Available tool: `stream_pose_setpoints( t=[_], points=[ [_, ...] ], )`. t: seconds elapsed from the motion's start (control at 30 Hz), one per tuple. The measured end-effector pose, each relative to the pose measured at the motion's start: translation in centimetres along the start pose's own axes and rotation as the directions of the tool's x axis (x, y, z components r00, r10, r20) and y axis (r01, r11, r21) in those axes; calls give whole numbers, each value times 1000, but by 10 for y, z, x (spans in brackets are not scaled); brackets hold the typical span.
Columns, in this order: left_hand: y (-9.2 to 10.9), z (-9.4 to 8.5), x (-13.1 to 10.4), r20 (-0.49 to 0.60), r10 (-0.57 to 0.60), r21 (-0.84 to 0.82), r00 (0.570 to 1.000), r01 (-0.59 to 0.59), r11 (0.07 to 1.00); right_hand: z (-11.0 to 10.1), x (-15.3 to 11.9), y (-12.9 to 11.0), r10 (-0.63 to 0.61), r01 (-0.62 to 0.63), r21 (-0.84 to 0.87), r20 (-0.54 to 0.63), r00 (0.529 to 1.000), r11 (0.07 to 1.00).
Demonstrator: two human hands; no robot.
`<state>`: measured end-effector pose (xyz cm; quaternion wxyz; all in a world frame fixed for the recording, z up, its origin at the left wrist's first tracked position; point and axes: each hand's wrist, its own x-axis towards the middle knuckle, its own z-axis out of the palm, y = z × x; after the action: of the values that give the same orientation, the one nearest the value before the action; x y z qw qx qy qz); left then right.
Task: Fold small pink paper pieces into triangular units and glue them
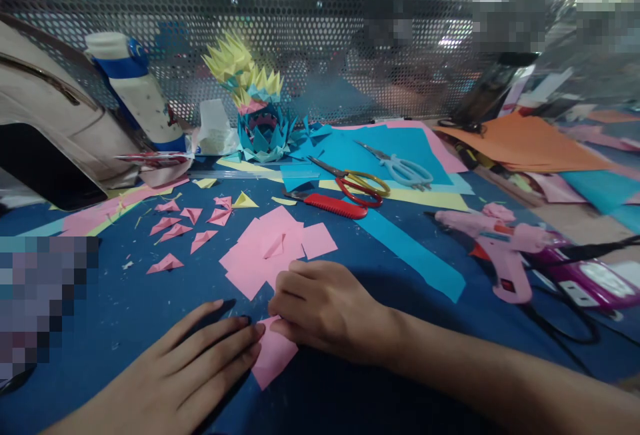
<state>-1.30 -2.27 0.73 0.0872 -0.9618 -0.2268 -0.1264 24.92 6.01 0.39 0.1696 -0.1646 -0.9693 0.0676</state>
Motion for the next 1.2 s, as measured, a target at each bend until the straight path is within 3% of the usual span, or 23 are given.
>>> stream_pose_setpoints(
  t=[0.43,0.63,0.73,0.93,1.2],
  points=[
    [6,3,0,-139,-42,-65,989,34,997,-8,0,5,-74,75,144,-10,997,987],
    [0,-14,2,-66,-62,-133,996,53,990,-5,0,6,-68,65,192,12,998,979],
    [0,-13,1,-79,-81,-155,994,68,986,-5,1,6,-68,63,178,20,998,982],
    [6,2,2,-122,-67,-95,990,55,994,-7,1,5,-67,68,208,-10,998,976],
    [14,6,11,-153,-46,44,987,54,998,-2,3,7,-68,68,222,-8,998,973]
  ],
)
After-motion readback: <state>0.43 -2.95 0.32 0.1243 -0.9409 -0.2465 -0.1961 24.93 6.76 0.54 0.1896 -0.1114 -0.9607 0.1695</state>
